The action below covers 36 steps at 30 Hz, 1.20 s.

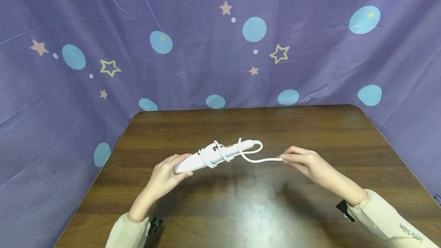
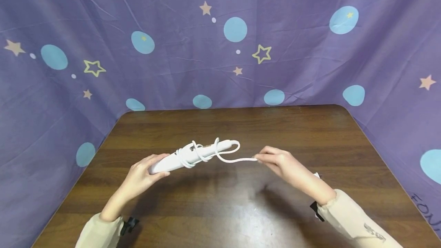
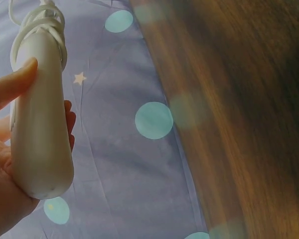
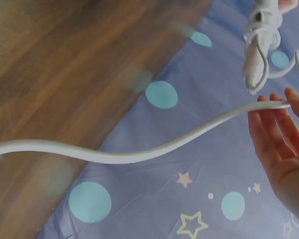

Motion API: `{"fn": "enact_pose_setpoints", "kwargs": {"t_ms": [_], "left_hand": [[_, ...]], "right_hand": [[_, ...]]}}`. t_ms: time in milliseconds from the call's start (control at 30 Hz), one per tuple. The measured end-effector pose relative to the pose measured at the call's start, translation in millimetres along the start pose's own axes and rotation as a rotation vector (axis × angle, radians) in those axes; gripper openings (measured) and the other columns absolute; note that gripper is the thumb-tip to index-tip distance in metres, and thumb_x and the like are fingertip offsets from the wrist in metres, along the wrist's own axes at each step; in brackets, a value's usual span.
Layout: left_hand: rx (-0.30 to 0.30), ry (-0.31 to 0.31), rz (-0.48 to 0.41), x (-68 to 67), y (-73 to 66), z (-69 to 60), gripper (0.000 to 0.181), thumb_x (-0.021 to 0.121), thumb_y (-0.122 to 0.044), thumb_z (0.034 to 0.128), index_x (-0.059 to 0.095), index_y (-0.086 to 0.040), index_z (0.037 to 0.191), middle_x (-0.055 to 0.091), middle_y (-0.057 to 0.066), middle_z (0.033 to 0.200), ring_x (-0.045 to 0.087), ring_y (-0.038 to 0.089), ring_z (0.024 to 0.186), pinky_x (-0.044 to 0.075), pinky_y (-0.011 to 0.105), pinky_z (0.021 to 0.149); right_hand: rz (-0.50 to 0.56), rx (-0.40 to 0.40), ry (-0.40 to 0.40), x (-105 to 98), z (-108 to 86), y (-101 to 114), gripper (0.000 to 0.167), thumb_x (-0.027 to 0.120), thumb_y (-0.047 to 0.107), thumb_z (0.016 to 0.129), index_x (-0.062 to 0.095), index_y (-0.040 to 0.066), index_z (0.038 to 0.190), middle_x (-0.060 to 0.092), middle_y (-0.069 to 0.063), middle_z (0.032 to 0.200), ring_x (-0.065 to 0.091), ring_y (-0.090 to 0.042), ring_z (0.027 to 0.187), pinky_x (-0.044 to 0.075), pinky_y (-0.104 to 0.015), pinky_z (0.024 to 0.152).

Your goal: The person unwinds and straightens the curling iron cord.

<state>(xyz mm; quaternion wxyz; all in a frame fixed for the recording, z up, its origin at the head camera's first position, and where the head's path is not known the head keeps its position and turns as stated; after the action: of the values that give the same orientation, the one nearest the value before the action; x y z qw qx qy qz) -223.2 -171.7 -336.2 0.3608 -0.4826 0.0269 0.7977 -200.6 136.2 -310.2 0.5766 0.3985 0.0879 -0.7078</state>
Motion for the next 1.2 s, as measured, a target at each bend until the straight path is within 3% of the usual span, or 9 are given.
{"fn": "enact_pose_setpoints", "kwargs": {"t_ms": [133,267,433,600,833,1000,1200], "left_hand": [[-0.014,0.046,-0.015,3.3,-0.7,0.0,0.048,0.078,-0.022,0.0621,0.063,-0.012,0.106,0.064,0.0,0.088,0.054,0.009,0.072,0.043,0.03,0.059],[-0.02,0.079,-0.038,6.6,-2.2,-0.3,0.048,0.078,-0.022,0.0622,0.063,-0.013,0.107,0.065,0.001,0.092,0.059,0.015,0.081,0.046,0.033,0.064],[-0.014,0.085,-0.075,6.7,-3.8,-0.7,0.049,0.08,-0.021,0.0603,0.063,-0.014,0.106,0.066,0.002,0.092,0.06,0.019,0.085,0.047,0.036,0.067],[0.007,0.09,-0.117,6.0,-7.7,-1.0,0.049,0.079,-0.02,0.0601,0.063,-0.013,0.106,0.065,0.0,0.09,0.059,0.016,0.081,0.046,0.034,0.066],[0.019,0.11,-0.227,6.5,-11.6,-2.5,0.048,0.078,-0.018,0.0637,0.062,-0.01,0.108,0.064,-0.002,0.09,0.052,0.005,0.072,0.043,0.024,0.06],[0.019,0.08,-0.293,1.8,-11.6,-1.3,0.047,0.077,-0.013,0.0641,0.062,-0.009,0.108,0.065,0.001,0.094,0.053,0.007,0.075,0.043,0.025,0.062],[-0.039,0.053,-0.28,-4.6,-9.2,0.7,0.048,0.078,-0.011,0.0617,0.063,-0.007,0.107,0.065,0.004,0.101,0.058,0.019,0.094,0.043,0.037,0.081]], "right_hand": [[-0.048,0.023,-0.092,-13.9,4.1,-3.5,0.015,0.061,-0.004,0.078,0.066,-0.001,0.092,0.06,-0.002,0.083,0.054,-0.007,0.072,0.041,-0.013,0.066],[-0.094,0.056,-0.184,-25.3,5.7,-9.6,0.015,0.064,-0.007,0.074,0.066,-0.004,0.088,0.06,-0.003,0.078,0.054,-0.007,0.068,0.041,-0.012,0.063],[-0.109,0.152,-0.229,-32.9,5.3,-25.3,0.021,0.066,-0.015,0.067,0.065,-0.007,0.086,0.059,-0.004,0.074,0.05,-0.003,0.064,0.039,-0.011,0.059],[-0.156,0.253,-0.226,-34.6,1.8,-45.1,0.024,0.066,-0.017,0.064,0.065,-0.007,0.086,0.061,-0.004,0.074,0.049,0.0,0.065,0.037,-0.01,0.06],[-0.194,0.275,-0.211,-29.8,-2.4,-64.6,0.022,0.065,-0.017,0.065,0.065,-0.008,0.085,0.059,-0.002,0.069,0.044,-0.001,0.06,0.035,-0.012,0.055],[-0.21,0.261,-0.16,-18.9,-9.3,-73.6,0.021,0.066,-0.016,0.066,0.065,-0.007,0.085,0.054,0.001,0.067,0.04,0.0,0.057,0.033,-0.012,0.052],[-0.284,0.172,-0.052,-1.1,-18.4,-69.4,0.023,0.068,-0.012,0.063,0.067,-0.004,0.085,0.049,0.004,0.067,0.038,0.0,0.057,0.034,-0.014,0.051]]}}
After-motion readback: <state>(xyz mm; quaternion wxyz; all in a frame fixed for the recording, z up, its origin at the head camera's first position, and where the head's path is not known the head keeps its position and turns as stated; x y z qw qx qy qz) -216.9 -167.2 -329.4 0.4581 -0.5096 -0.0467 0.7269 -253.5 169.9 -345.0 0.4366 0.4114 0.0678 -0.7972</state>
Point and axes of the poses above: each hand's wrist, its own z-axis towards the middle knuckle, its own x-axis out of the palm, y = z × x, the point moved 10 cm from there along z, towards the middle knuckle
